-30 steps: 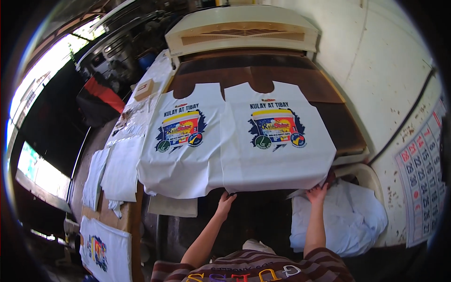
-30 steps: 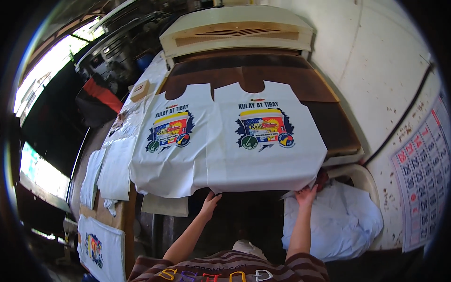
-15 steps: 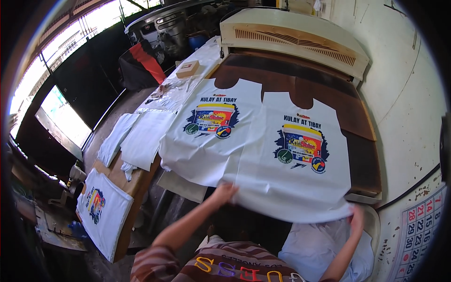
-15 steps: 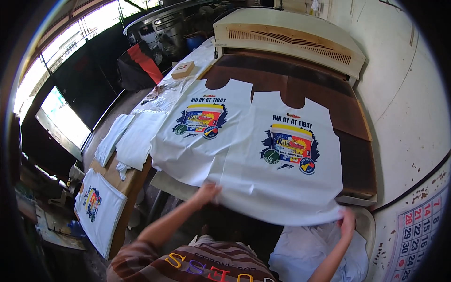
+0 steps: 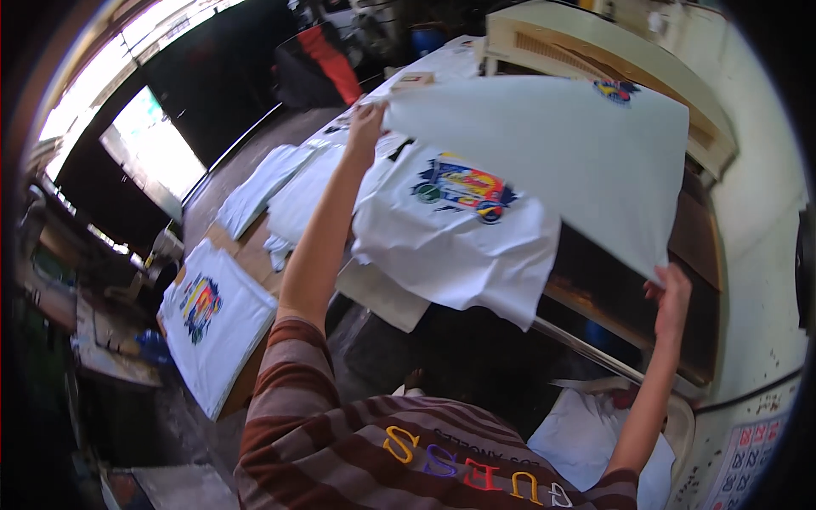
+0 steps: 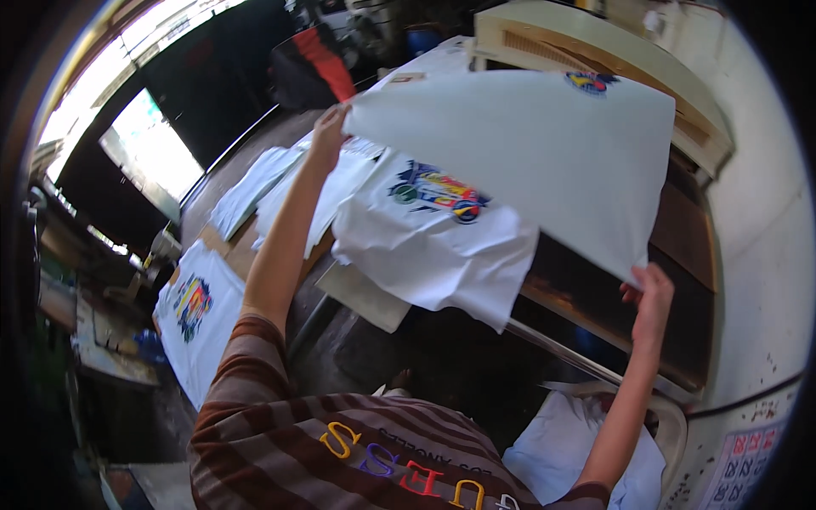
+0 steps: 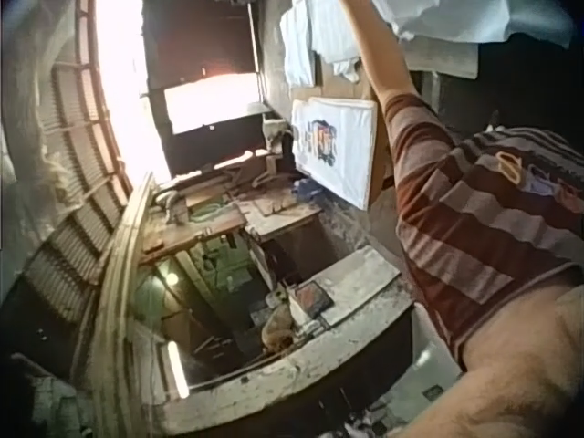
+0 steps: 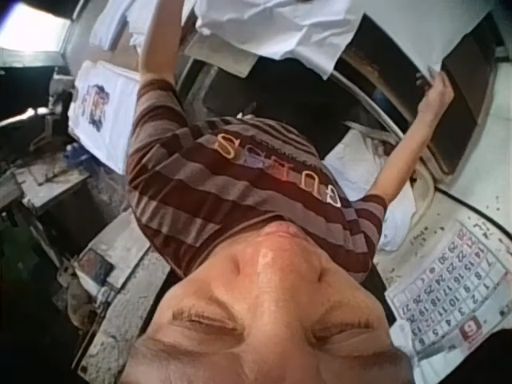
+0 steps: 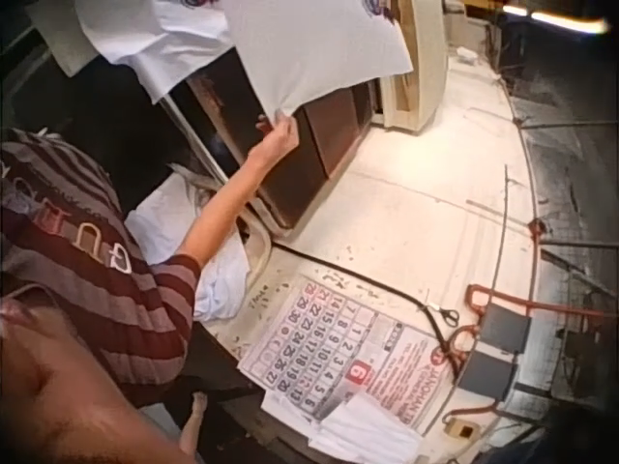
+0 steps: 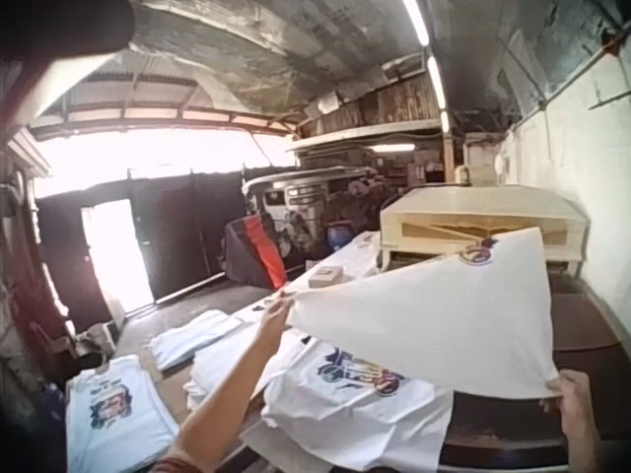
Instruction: Aligning white t-shirts and heat transfer sheets onto a heat-press machine in a workshop.
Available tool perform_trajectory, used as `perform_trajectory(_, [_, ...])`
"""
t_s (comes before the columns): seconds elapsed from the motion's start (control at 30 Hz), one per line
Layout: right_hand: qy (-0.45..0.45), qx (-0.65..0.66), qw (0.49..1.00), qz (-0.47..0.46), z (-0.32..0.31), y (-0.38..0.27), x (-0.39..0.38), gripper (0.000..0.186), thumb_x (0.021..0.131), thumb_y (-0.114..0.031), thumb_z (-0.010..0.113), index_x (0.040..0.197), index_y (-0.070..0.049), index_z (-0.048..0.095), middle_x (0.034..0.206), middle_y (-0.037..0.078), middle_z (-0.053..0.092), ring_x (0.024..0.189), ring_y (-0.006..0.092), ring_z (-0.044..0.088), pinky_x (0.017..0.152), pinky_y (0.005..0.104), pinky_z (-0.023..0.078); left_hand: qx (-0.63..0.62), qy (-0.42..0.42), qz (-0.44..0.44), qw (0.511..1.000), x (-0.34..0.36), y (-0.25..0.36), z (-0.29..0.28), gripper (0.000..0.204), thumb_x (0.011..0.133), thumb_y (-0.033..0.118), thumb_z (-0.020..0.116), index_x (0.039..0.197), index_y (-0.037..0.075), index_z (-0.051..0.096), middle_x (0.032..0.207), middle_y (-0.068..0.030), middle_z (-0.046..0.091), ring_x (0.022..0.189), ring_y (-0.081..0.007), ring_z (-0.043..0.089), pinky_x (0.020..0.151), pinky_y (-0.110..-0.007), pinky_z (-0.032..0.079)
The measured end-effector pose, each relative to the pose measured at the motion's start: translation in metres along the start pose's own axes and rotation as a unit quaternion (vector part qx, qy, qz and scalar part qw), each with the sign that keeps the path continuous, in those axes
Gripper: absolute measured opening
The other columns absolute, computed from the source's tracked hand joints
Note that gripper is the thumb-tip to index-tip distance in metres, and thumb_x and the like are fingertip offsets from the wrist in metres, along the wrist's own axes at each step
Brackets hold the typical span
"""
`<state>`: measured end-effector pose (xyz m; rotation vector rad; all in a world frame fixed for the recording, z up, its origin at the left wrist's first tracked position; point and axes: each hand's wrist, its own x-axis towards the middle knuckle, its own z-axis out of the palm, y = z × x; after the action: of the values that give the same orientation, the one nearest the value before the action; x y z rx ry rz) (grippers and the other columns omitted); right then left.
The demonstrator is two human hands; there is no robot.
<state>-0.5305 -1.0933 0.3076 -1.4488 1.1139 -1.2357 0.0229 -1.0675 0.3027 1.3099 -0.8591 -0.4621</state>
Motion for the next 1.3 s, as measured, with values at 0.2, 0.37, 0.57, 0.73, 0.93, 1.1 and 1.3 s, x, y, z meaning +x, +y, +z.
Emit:
perform_trajectory(0.2, [-0.044,-0.024,0.99,0.132,0.085,0.094,-0.044,0.013,0.075,-0.009,0.054,0.062,-0.006,0.055,0.05,0.002,0.052,0.041,0.0089,0.051,0.036,0.02,0.036,0.047,0.094,-0.214,0.971,-0.071,-0.142,-0.103,0.028,0.086,0.033,0.056,0.092,0.007,0.062,0.076,0.0018,0.057,0.068,-0.0087,0.05,0.058,-0.028,0.044])
perform_trajectory(0.37, [-0.031,-0.087,0.963,0.253,0.125,0.144,-0.094,0.011,0.076,-0.01,0.055,0.069,-0.002,0.057,0.059,0.004,0.055,0.043,0.0122,0.054,0.035,0.0217,0.039,0.127,0.093,-0.257,0.954,-0.133,-0.236,-0.142,0.027,0.086,0.029,0.055,0.082,0.003,0.062,0.065,0.0016,0.054,0.061,-0.0082,0.044,0.055,-0.028,0.037])
perform_trajectory(0.57, [-0.011,-0.115,0.936,0.334,0.151,0.168,-0.127,0.01,0.079,-0.014,0.057,0.08,-0.005,0.061,0.077,0.003,0.059,0.063,0.0118,0.057,0.043,0.0243,0.045,0.059,0.04,-0.278,0.958,-0.169,-0.28,-0.147,0.023,0.087,0.029,0.055,0.085,0.007,0.061,0.068,0.0066,0.046,0.063,-0.0047,0.038,0.055,-0.024,0.032])
perform_trajectory(0.73, [-0.008,0.088,0.926,0.367,0.153,0.19,-0.137,0.013,0.08,-0.016,0.06,0.091,-0.009,0.061,0.089,-0.001,0.058,0.082,0.0097,0.054,0.067,0.0308,0.048,-0.019,-0.008,-0.322,0.947,-0.17,-0.286,-0.144,0.023,0.087,0.031,0.055,0.09,0.009,0.063,0.073,0.0061,0.053,0.067,-0.0052,0.044,0.059,-0.023,0.034])
perform_trajectory(0.93, [0.017,0.087,0.95,0.299,0.148,0.207,-0.141,0.007,0.081,-0.012,0.06,0.084,-0.006,0.061,0.084,0.001,0.059,0.078,0.0099,0.055,0.069,0.0312,0.049,0.028,-0.02,-0.389,0.921,-0.165,-0.256,-0.135,0.025,0.086,0.033,0.056,0.092,0.01,0.063,0.076,0.0037,0.056,0.073,-0.0076,0.048,0.063,-0.027,0.038])
perform_trajectory(1.1, [0.038,0.081,0.956,0.278,0.141,0.191,-0.134,0.008,0.081,-0.007,0.061,0.082,0.001,0.061,0.081,0.006,0.059,0.067,0.0126,0.056,0.061,0.0281,0.053,0.009,0.021,-0.354,0.935,-0.178,-0.239,-0.15,0.025,0.083,0.031,0.06,0.084,0.006,0.064,0.07,0.0017,0.055,0.06,-0.008,0.047,0.05,-0.026,0.037])
perform_trajectory(1.3, [0.059,0.05,0.991,0.106,0.113,0.115,-0.084,0.011,0.082,-0.008,0.059,0.077,0.0,0.064,0.073,-0.002,0.057,0.066,0.0049,0.049,0.062,0.0179,0.038,-0.18,0.125,-0.201,0.955,-0.194,-0.111,-0.189,0.02,0.082,0.021,0.062,0.091,0.003,0.064,0.081,-0.0028,0.064,0.066,-0.0112,0.06,0.055,-0.025,0.047])
